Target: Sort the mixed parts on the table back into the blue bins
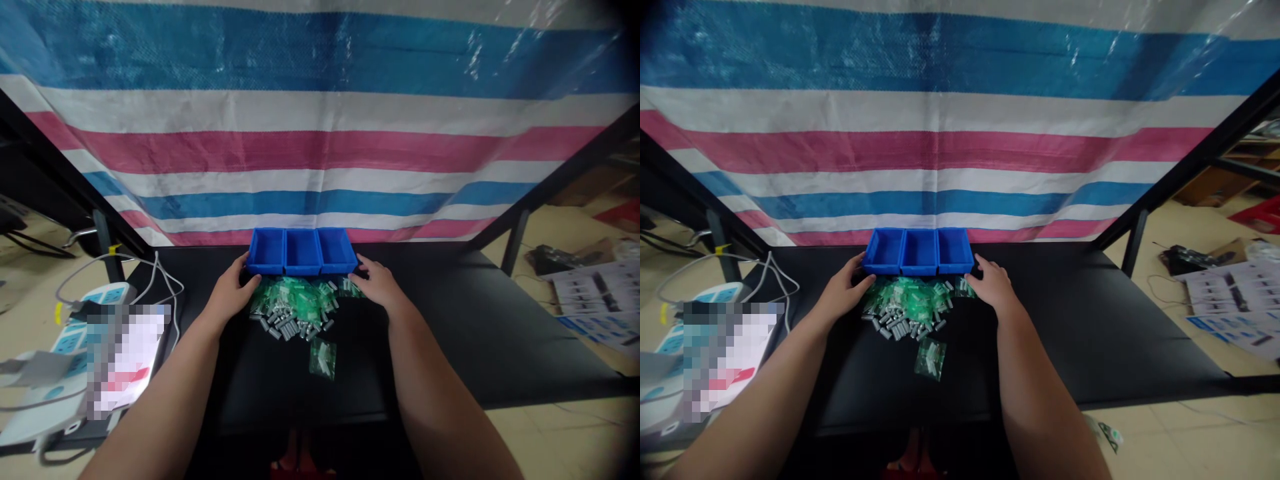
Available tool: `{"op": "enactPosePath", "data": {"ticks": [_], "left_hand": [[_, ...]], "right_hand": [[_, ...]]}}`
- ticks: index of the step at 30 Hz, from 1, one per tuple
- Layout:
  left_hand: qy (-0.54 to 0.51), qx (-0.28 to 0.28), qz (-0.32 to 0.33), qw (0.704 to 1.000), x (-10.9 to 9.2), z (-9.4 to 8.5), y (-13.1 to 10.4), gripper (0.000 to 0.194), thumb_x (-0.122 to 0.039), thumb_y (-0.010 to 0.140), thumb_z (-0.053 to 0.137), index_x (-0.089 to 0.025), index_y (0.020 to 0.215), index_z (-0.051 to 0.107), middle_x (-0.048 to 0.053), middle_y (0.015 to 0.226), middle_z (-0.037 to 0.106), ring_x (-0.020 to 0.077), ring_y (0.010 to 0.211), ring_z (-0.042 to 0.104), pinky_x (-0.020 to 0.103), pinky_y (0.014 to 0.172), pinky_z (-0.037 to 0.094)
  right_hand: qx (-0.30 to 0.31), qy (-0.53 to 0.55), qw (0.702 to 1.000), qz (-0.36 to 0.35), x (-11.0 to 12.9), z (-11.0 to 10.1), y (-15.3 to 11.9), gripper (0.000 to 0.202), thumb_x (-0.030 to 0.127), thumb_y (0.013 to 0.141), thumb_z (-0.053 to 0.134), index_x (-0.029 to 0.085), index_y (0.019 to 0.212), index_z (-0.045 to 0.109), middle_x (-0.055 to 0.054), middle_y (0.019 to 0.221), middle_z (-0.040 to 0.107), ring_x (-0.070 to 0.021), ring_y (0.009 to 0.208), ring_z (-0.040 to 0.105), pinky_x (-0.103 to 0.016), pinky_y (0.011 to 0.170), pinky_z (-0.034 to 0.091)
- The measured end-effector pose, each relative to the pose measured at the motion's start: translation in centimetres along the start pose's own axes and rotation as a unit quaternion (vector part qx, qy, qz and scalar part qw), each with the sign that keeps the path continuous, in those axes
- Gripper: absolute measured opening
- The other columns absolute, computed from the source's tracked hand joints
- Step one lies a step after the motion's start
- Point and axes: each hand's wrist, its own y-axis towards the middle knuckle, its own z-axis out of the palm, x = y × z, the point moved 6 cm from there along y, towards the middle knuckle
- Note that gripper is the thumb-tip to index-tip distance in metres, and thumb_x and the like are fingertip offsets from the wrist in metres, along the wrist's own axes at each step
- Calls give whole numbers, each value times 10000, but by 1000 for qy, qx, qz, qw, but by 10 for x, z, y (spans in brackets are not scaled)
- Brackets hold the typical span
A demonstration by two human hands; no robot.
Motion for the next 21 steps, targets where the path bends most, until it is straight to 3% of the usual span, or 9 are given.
{"op": "enactPosePath", "data": {"ticks": [3, 6, 11, 15, 19, 21], "left_hand": [[56, -14, 6, 998, 5, -11, 1, 699, -515, 866, 613, -162, 1459, 503, 154, 1371, 640, 315, 1236, 633, 444, 1056, 490], [156, 33, -29, 987, 14, -18, -1, 619, -566, 844, 602, -142, 1294, 622, 152, 1131, 716, 330, 1056, 682, 447, 946, 521], [247, 108, -34, 962, 13, -24, -10, 552, -630, 821, 573, -180, 1120, 685, 129, 1042, 722, 333, 1016, 675, 423, 915, 500], [259, 140, -36, 955, 7, -25, -15, 576, -640, 788, 585, -182, 1123, 684, 139, 1051, 712, 329, 993, 679, 409, 881, 505], [251, 152, -59, 954, 7, -23, -17, 589, -588, 768, 603, -170, 1179, 660, 133, 1023, 713, 319, 962, 687, 393, 845, 511], [241, 158, -77, 954, 8, -22, -16, 591, -564, 758, 611, -166, 1194, 649, 124, 1011, 719, 308, 922, 696, 379, 805, 513]], "right_hand": [[48, -18, 998, 33, -10, -4, -6, 646, 375, 774, 765, 227, 1387, 625, -131, 1270, 658, -303, 1103, 654, -395, 950, 514], [88, -20, 996, 16, -9, -5, -12, 581, 264, 723, 765, 195, 1294, 682, -134, 1206, 667, -264, 997, 677, -336, 863, 517], [116, 69, 991, 4, 3, -9, -18, 257, 219, 737, 664, 182, 979, 745, -49, 848, 709, -191, 718, 650, -279, 658, 462], [86, 165, 983, 4, 13, -21, -19, 153, 264, 749, 621, 182, 834, 718, -1, 662, 633, -155, 600, 568, -264, 576, 399], [28, 247, 968, -21, 23, -34, -22, 169, 341, 768, 665, 183, 815, 703, -14, 756, 669, -147, 668, 576, -258, 606, 411], [44, 282, 958, -21, 28, -33, -24, 197, 381, 786, 688, 187, 821, 696, -5, 745, 648, -126, 621, 540, -247, 562, 390]]}}
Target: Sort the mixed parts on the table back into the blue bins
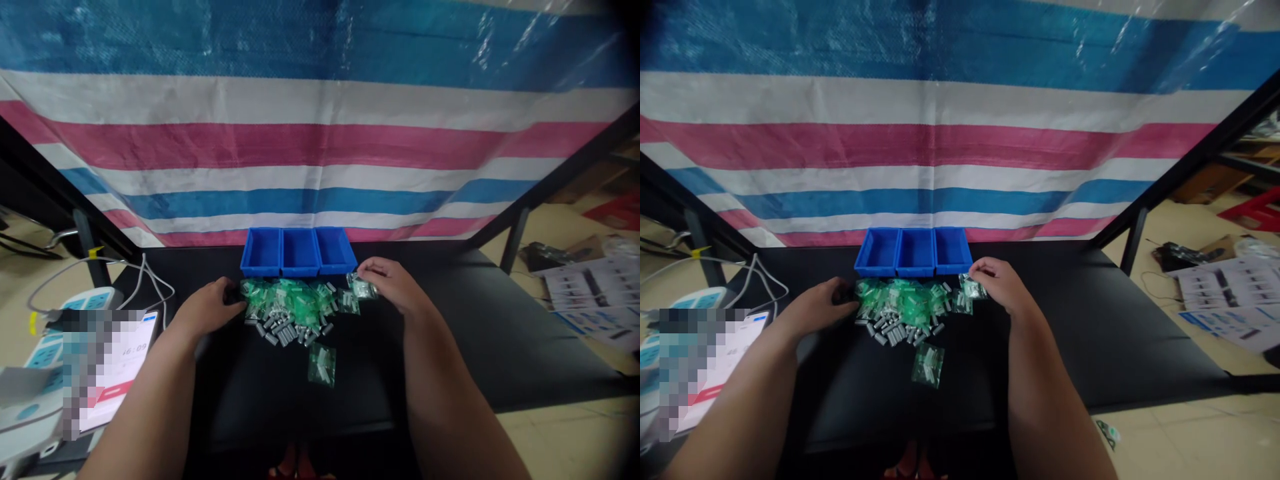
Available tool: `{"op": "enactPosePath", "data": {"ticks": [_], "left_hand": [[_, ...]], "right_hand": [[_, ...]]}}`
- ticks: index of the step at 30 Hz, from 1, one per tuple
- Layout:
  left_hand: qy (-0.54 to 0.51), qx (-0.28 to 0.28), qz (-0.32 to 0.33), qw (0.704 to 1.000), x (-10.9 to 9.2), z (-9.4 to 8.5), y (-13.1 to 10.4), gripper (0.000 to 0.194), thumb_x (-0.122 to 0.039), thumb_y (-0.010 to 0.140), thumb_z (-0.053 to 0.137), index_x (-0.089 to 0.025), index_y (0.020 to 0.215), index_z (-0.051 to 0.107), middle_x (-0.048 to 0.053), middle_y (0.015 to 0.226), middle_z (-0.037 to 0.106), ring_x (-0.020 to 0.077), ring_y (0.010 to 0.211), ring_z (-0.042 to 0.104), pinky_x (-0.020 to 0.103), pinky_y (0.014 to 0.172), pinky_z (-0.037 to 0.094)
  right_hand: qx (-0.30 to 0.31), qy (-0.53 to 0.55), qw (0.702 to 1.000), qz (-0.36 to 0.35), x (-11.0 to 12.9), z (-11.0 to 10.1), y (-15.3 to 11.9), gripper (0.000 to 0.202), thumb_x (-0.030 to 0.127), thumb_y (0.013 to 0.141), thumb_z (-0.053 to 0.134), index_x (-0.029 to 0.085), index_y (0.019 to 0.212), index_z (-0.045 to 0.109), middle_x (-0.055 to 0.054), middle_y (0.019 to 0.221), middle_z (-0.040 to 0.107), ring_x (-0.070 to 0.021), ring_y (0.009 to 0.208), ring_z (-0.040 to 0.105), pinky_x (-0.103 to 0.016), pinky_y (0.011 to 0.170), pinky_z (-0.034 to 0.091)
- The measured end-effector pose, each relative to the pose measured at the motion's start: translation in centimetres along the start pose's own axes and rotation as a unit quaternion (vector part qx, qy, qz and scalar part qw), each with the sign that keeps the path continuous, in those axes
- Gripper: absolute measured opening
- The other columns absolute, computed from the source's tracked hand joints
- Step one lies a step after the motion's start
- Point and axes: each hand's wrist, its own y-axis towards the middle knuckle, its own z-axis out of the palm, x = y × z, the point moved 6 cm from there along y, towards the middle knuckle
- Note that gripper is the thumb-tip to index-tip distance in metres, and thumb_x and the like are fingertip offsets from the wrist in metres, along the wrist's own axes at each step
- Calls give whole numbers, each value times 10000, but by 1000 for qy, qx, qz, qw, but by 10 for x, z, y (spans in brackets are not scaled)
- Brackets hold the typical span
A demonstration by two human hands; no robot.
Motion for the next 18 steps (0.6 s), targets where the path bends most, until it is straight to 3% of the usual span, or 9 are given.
{"op": "enactPosePath", "data": {"ticks": [3, 5, 8, 10, 12, 14, 18], "left_hand": [[-14, -5, -4, 1000, 2, 0, 2, 552, -542, 742, 634, -181, 1159, 660, 108, 983, 730, 293, 870, 706, 360, 755, 510], [-22, -27, -1, 999, 3, -1, 3, 498, -523, 732, 651, -201, 1112, 676, 99, 957, 738, 287, 839, 709, 352, 727, 505], [-37, -51, 2, 998, 5, -4, 3, 452, -513, 713, 673, -219, 1056, 696, 87, 907, 744, 278, 794, 706, 343, 691, 496], [-45, -52, -5, 998, 7, -5, 3, 467, -527, 695, 684, -220, 1046, 703, 82, 872, 742, 277, 766, 701, 341, 673, 488], [-50, -42, -7, 998, 8, -4, 2, 493, -537, 675, 690, -219, 1052, 705, 75, 853, 739, 277, 753, 696, 340, 666, 483], [-52, -22, -3, 998, 9, -3, 1, 502, -519, 660, 687, -222, 1065, 701, 63, 843, 734, 274, 751, 691, 338, 666, 480], [-41, 7, 0, 999, 11, -2, -1, 477, -432, 642, 645, -228, 1072, 688, 47, 857, 730, 270, 783, 692, 331, 680, 474]], "right_hand": [[17, 84, 996, 22, 0, 10, 0, 268, 441, 763, 752, 194, 804, 656, 27, 665, 568, -89, 511, 442, -224, 466, 332], [-24, 174, 984, 10, 2, 13, 3, 365, 487, 717, 809, 209, 798, 586, 30, 692, 570, -94, 534, 484, -225, 474, 408], [-77, 261, 962, -14, 2, 16, 7, 562, 547, 632, 889, 227, 774, 449, 16, 791, 612, -151, 740, 637, -326, 708, 607], [-91, 263, 960, -14, -1, 17, 9, 644, 563, 600, 915, 227, 740, 384, 17, 792, 597, -181, 830, 672, -398, 838, 627], [-106, 240, 965, -16, -4, 15, 10, 649, 558, 612, 911, 227, 717, 363, 25, 754, 556, -189, 813, 676, -405, 826, 631], [-113, 177, 977, -26, -7, 10, 10, 564, 544, 685, 859, 228, 716, 392, 33, 706, 521, -175, 725, 646, -358, 708, 615], [-117, -80, 989, -42, -9, 1, 7, 339, 465, 821, 719, 223, 721, 503, 28, 633, 529, -147, 596, 547, -287, 582, 469]]}}
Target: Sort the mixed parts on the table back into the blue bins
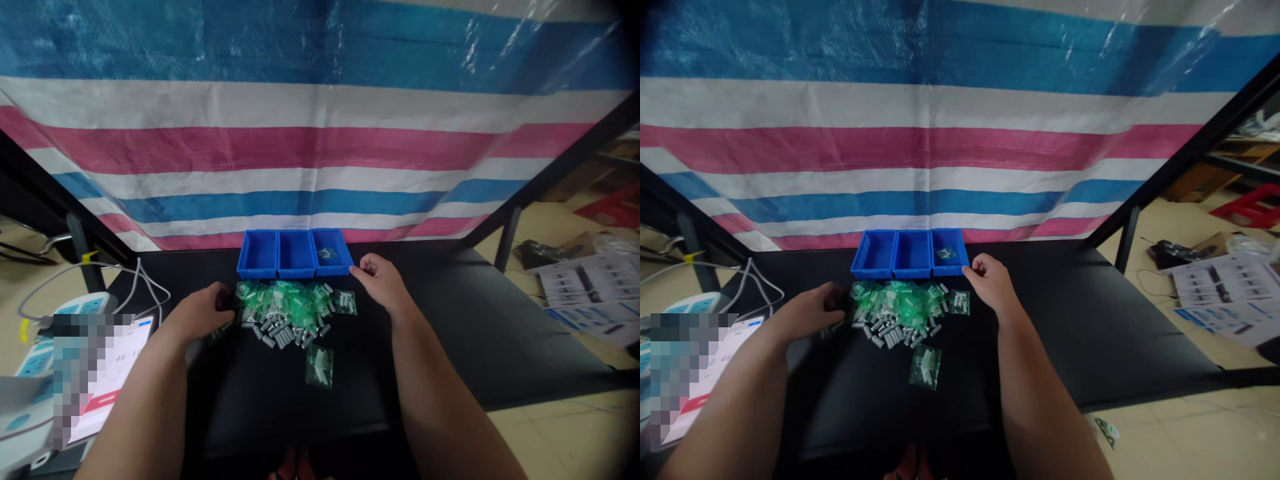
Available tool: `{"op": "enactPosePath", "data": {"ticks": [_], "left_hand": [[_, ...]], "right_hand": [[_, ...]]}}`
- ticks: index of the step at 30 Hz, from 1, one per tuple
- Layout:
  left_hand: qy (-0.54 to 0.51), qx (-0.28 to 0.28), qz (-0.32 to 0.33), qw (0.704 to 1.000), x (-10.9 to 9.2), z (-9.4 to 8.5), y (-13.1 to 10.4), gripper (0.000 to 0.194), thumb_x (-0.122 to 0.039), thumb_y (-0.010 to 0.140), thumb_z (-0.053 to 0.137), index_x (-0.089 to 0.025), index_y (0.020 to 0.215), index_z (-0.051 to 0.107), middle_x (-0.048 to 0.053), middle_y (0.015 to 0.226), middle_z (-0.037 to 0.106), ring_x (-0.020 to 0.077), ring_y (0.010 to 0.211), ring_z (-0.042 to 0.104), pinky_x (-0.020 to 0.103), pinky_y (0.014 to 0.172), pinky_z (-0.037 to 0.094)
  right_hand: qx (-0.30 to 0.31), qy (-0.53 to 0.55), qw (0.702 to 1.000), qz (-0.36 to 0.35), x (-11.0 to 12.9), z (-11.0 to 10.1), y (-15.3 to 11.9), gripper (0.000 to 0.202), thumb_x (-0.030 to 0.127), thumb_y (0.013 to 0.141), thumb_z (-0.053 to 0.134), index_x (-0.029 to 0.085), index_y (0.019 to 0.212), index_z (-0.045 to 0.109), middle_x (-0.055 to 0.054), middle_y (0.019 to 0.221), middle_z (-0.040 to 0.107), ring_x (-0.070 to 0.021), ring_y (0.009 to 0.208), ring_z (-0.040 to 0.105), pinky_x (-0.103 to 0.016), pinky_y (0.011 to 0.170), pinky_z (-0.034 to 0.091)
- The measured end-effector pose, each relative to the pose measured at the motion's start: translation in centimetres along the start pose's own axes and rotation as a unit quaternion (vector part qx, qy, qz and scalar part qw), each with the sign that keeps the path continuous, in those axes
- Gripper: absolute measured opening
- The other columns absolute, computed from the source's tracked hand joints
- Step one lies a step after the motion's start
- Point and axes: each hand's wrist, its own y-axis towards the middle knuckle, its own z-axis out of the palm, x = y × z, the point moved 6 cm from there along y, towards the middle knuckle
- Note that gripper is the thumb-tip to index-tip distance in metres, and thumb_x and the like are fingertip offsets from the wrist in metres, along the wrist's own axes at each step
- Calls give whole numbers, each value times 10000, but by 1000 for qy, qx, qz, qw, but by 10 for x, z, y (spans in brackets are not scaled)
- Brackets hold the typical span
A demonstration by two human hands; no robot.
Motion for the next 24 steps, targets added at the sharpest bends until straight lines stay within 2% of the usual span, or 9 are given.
{"op": "enactPosePath", "data": {"ticks": [3, 6, 9, 12, 16, 19, 22, 24], "left_hand": [[5, 8, 7, 1000, 1, 1, 0, 466, -384, 629, 623, -227, 1064, 677, 46, 878, 729, 266, 801, 694, 326, 690, 473], [3, 9, 6, 1000, 2, 2, 1, 464, -377, 635, 613, -223, 1069, 665, 48, 877, 726, 263, 797, 692, 329, 693, 477], [-1, 7, 3, 1000, 2, 2, 1, 439, -380, 643, 612, -223, 1049, 667, 50, 871, 726, 263, 802, 694, 330, 708, 483], [-3, 2, 9, 1000, 0, 1, 2, 416, -358, 642, 609, -221, 1029, 679, 50, 859, 724, 260, 791, 693, 326, 700, 481], [-9, -21, 13, 1000, -1, -2, 3, 399, -323, 629, 606, -228, 1006, 698, 43, 825, 711, 253, 767, 687, 314, 675, 479], [-14, -41, 11, 999, 0, -4, 6, 384, -319, 624, 604, -230, 983, 706, 46, 821, 711, 254, 760, 683, 315, 669, 481], [-16, -50, 13, 999, 0, -3, 9, 384, -334, 632, 600, -219, 981, 709, 63, 841, 716, 265, 776, 686, 325, 681, 488], [-16, -50, 10, 999, 1, -2, 10, 395, -351, 642, 595, -215, 994, 710, 69, 850, 719, 270, 777, 687, 330, 680, 487]], "right_hand": [[95, -122, 987, 34, -9, 7, -4, 265, 455, 781, 753, 223, 865, 656, -10, 725, 649, -177, 655, 609, -291, 603, 439], [185, -170, 966, 67, -18, 17, -10, 394, 426, 729, 806, 219, 1051, 713, -44, 820, 709, -206, 701, 652, -295, 607, 434], [210, -183, 959, 49, -18, 23, -11, 235, 336, 731, 787, 222, 931, 740, -47, 844, 706, -201, 716, 647, -296, 630, 432], [199, -168, 965, 4, -11, 22, -10, 94, 293, 728, 759, 220, 769, 717, -46, 879, 685, -201, 785, 634, -300, 688, 440], [200, -15, 980, 19, 0, 18, -11, 153, 317, 767, 705, 206, 728, 607, 11, 703, 609, -152, 656, 563, -269, 613, 403], [179, 133, 973, 55, 11, 17, -12, 212, 354, 773, 726, 214, 884, 612, 39, 697, 590, -110, 554, 492, -245, 543, 392], [171, 241, 952, 81, 18, 20, -14, 388, 361, 743, 787, 232, 1083, 653, 13, 788, 619, -125, 616, 555, -275, 590, 508], [175, 287, 937, 94, 19, 23, -15, 389, 355, 699, 831, 216, 1033, 687, -12, 849, 624, -156, 742, 612, -324, 699, 581]]}}
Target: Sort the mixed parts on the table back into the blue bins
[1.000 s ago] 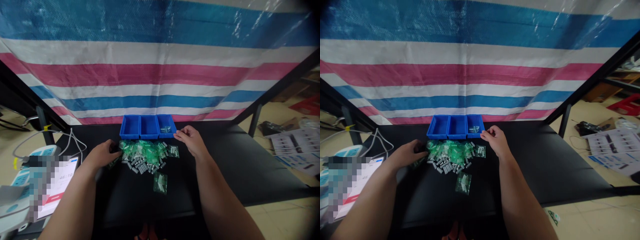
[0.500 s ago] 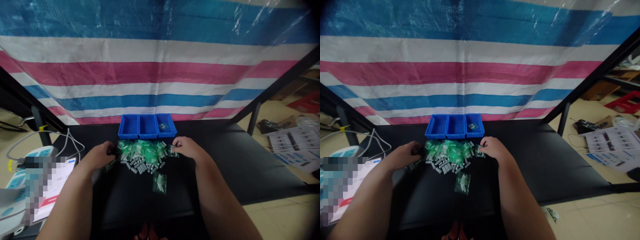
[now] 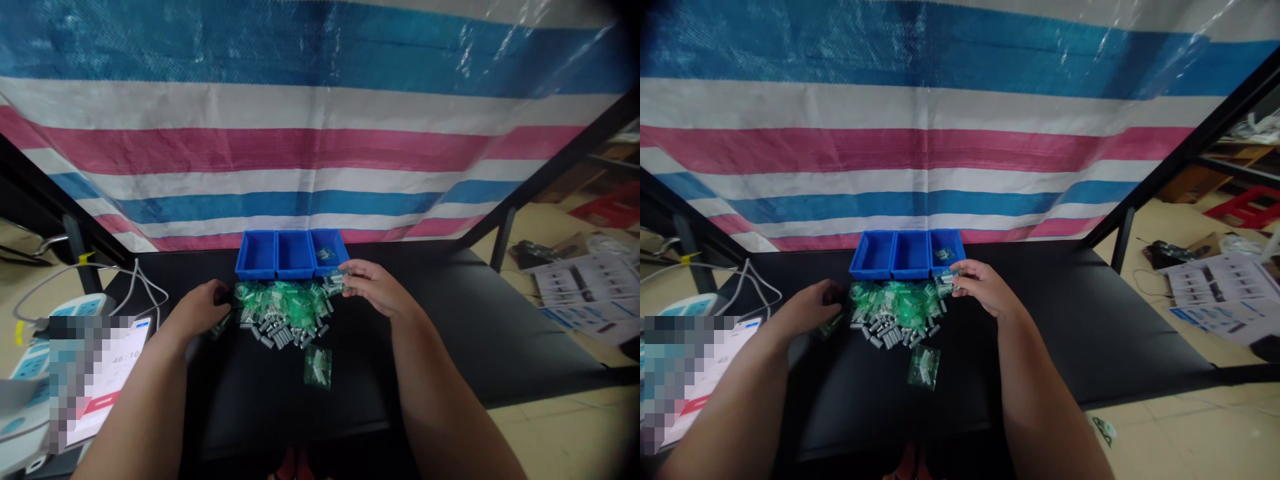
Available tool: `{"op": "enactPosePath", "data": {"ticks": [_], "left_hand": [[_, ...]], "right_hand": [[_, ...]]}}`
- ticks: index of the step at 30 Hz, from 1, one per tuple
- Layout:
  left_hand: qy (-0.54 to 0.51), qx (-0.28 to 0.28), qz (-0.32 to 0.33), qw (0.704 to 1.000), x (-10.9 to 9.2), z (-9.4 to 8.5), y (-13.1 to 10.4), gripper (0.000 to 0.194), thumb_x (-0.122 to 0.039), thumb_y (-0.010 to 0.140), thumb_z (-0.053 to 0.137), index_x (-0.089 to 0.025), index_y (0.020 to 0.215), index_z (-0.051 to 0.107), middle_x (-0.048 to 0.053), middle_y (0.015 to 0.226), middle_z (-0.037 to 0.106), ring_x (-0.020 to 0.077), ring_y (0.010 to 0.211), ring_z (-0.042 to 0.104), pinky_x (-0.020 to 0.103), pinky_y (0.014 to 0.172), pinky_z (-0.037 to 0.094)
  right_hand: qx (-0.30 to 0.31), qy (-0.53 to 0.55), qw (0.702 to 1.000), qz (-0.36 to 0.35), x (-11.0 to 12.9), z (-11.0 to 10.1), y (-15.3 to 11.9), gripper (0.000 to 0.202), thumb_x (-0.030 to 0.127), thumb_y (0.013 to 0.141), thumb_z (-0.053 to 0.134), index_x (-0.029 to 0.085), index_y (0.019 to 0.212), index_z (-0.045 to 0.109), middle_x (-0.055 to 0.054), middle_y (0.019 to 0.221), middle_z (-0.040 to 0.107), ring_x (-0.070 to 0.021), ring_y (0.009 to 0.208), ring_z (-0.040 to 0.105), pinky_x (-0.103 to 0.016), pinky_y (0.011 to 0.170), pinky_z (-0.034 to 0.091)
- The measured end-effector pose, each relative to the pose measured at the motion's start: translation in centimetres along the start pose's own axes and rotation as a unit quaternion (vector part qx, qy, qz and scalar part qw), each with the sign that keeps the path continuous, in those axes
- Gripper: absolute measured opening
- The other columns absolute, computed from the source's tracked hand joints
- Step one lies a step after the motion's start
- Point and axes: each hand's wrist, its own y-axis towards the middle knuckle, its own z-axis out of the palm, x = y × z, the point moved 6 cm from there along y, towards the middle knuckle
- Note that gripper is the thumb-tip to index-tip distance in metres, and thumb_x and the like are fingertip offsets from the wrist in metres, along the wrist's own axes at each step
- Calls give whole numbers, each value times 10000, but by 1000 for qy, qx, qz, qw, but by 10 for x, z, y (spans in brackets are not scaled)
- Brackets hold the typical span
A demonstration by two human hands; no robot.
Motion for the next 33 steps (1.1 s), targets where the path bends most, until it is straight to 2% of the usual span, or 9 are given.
{"op": "enactPosePath", "data": {"ticks": [3, 6, 11, 14, 18, 23, 26, 30, 33], "left_hand": [[-1, -3, -6, 1000, 1, 1, 1, 392, -358, 659, 589, -224, 1009, 706, 60, 857, 726, 263, 780, 688, 321, 678, 481], [3, -6, -12, 1000, 4, 2, 2, 393, -359, 669, 586, -222, 1021, 695, 51, 854, 724, 250, 784, 688, 308, 676, 472], [-12, -25, -22, 999, 8, -1, 5, 368, -343, 667, 560, -217, 995, 669, 44, 833, 691, 239, 747, 654, 319, 668, 459], [-62, -70, -30, 995, 9, -10, 5, 352, -321, 654, 553, -227, 981, 643, 29, 811, 647, 222, 717, 609, 324, 668, 448], [-239, -127, -7, 963, -1, -24, 1, 345, -317, 646, 593, -219, 976, 602, 12, 839, 568, 174, 705, 545, 294, 644, 436], [-489, -155, 52, 857, -31, -30, -10, 349, -303, 676, 708, -237, 971, 533, -12, 876, 519, 111, 679, 518, 230, 604, 425], [-557, -123, 65, 819, -56, -19, -16, 341, -317, 710, 741, -236, 929, 492, -15, 888, 516, 94, 645, 496, 219, 569, 408], [-645, -71, 81, 757, -84, -1, -23, 354, -279, 730, 783, -236, 932, 496, -26, 901, 498, 73, 648, 484, 190, 553, 385], [-685, -33, 98, 722, -97, 10, -27, 363, -253, 736, 820, -227, 923, 509, -35, 901, 512, 53, 635, 477, 175, 561, 390]], "right_hand": [[2, 29, 1000, 8, -2, 2, 1, 343, 374, 665, 860, 191, 906, 697, -18, 858, 621, -166, 801, 619, -327, 722, 595], [-7, 19, 1000, -4, -4, 1, 5, 345, 408, 682, 855, 186, 887, 688, 3, 756, 603, -132, 675, 573, -232, 540, 487], [-139, 40, 989, -37, -8, -13, 12, 503, 498, 676, 850, 212, 1001, 596, -7, 734, 674, -165, 666, 626, -231, 512, 446], [-181, -46, 981, -47, -10, -19, 13, 477, 516, 712, 824, 227, 973, 549, -20, 749, 707, -166, 615, 610, -235, 484, 415], [-118, -173, 971, -118, 0, -7, 10, 296, 473, 837, 730, 214, 857, 589, 10, 663, 632, -138, 563, 538, -262, 530, 401], [-44, -182, 964, -189, 15, 33, -5, 209, 415, 901, 696, 212, 950, 677, 31, 651, 551, -121, 552, 480, -276, 536, 378], [59, -120, 980, -149, 10, 68, -12, 293, 415, 912, 690, 219, 1129, 694, 18, 699, 604, -126, 565, 534, -279, 539, 424], [176, -37, 981, -71, -6, 106, -18, 557, 416, 915, 697, 227, 1416, 541, -8, 764, 697, -133, 584, 585, -267, 521, 461], [198, 30, 979, -30, -16, 118, -18, 520, 449, 892, 728, 207, 1325, 569, -13, 748, 704, -104, 519, 536, -227, 449, 411]]}}
